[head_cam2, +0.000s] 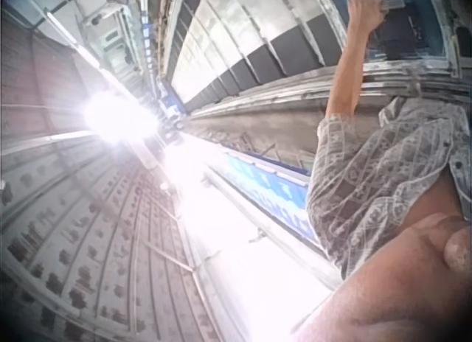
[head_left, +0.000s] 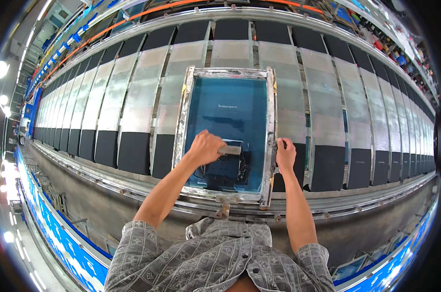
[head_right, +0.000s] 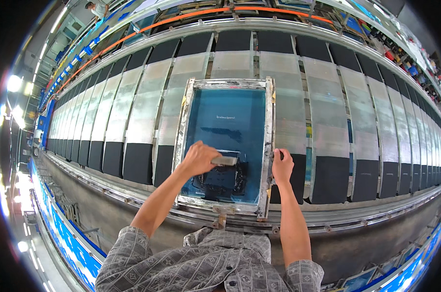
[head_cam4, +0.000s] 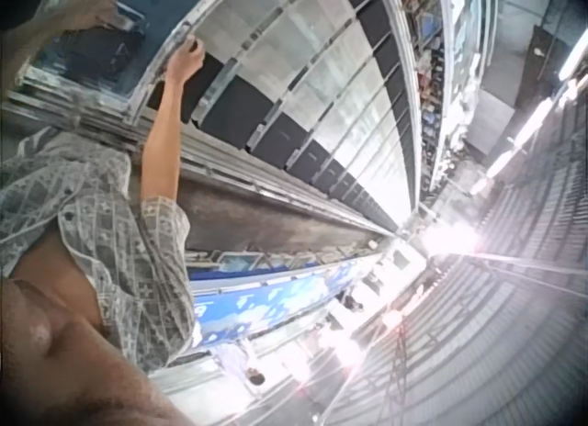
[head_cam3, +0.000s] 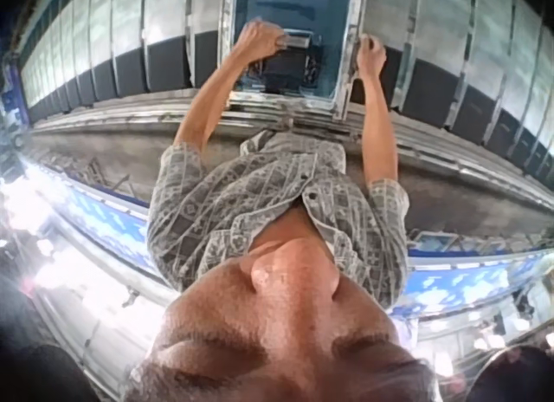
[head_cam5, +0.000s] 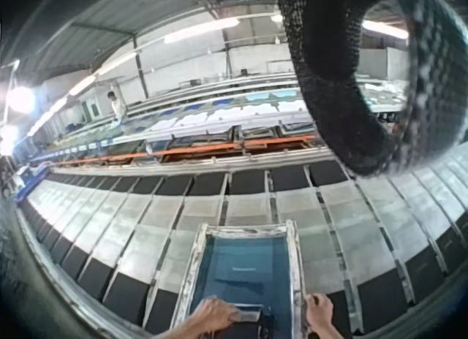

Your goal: The person uses a squeegee to pull ink across a screen printing frame, repeatedly pressing and smoothing the ink layer. The person then lifts the frame to reveal a blue printed surface with a logo underneath before returning to the frame to continue the process.

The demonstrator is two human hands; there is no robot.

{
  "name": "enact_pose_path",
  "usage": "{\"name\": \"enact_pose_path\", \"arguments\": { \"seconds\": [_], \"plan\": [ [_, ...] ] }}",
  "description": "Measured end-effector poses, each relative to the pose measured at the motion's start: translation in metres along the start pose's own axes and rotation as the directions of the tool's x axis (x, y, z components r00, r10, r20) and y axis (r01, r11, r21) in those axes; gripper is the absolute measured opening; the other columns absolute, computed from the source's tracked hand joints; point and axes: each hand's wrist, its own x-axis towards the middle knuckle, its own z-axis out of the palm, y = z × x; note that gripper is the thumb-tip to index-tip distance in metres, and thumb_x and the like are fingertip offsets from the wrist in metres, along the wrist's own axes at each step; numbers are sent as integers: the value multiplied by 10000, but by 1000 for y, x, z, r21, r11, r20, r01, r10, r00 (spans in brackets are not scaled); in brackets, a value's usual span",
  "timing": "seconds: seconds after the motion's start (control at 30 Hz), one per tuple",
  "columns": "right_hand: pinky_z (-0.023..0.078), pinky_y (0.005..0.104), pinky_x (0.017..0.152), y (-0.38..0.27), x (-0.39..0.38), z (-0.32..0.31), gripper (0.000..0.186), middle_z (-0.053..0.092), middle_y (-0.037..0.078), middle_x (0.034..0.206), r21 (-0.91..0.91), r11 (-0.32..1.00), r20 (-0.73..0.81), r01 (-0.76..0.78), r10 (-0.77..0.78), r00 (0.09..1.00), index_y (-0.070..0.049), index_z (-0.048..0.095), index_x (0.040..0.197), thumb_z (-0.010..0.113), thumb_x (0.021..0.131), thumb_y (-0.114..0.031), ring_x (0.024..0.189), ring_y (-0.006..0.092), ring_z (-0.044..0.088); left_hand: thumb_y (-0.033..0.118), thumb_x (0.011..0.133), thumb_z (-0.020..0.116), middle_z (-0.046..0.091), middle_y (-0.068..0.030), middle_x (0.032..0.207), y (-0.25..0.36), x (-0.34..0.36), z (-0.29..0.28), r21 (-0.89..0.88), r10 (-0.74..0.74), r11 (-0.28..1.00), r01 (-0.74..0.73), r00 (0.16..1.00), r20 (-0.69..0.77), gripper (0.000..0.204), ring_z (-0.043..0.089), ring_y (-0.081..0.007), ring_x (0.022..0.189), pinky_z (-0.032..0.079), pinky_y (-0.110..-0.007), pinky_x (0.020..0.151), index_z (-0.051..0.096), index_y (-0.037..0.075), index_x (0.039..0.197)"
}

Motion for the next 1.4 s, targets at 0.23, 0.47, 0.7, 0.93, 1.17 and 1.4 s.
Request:
{"name": "enact_pose_path", "arguments": {
  "seconds": [0.23, 0.47, 0.7, 0.93, 1.17, 1.4],
  "plan": [
    [514, 401, 783, -55, -16, -12, 293, 719, 175, 949, -5, 999, 22, -48, 48, 999, -13, 690, 1030, 630, 944, -287, 876, 332, 695, 14, 654, 695, 681, -26, 1173, 38, -114, 64, 62, 41, 998, -22, 943, -330, 548, 627, -212, 901, 463, -374, 794, 687, 124, 1191],
    [526, 412, 763, -82, -67, 75, 251, 694, 177, 884, 7, 970, -39, 242, -241, 970, -19, 678, 951, 626, 941, -265, 839, 345, 687, 72, 616, 697, 681, -10, 1144, -30, -179, 19, 91, -6, 996, 27, 975, -222, 510, 609, -227, 905, 439, -407, 812, 697, 116, 1125],
    [521, 392, 756, -95, -95, 157, 278, 711, 171, 929, 178, 966, -64, 188, -179, 982, -33, 685, 1005, 633, 944, -298, 861, 342, 689, 34, 508, 802, 707, -11, 1044, -97, -204, -13, -5, -43, 999, 43, 983, -179, 501, 627, -234, 833, 449, -391, 794, 730, 102, 999],
    [525, 438, 776, -81, -86, 167, 300, 704, 183, 904, -78, 978, -79, 195, -201, 976, -33, 686, 987, 621, 945, -323, 883, 380, 685, 231, 723, 807, 734, -26, 957, -131, -178, -32, -80, -5, 997, 16, 991, 133, 281, 678, -250, 873, 467, -395, 817, 746, 136, 980],
    [512, 408, 761, -86, -86, 164, 279, 700, 176, 890, -133, 991, 92, 13, 0, 996, -42, 681, 1031, 613, 965, -305, 859, 349, 685, 167, 698, 798, 739, -30, 978, -180, -95, -41, 43, 49, 998, -49, 999, 13, 314, 681, -256, 866, 467, -387, 823, 749, 141, 1007],
    [502, 388, 774, -88, -92, 169, 252, 697, 169, 887, 16, 999, -34, 28, -27, 999, -28, 670, 1020, 615, 959, -265, 849, 326, 681, 127, 650, 791, 747, -25, 955, -141, -166, -15, -8, 55, 998, -55, 997, 47, 323, 681, -246, 793, 492, -396, 800, 767, 131, 972]
  ]
}}
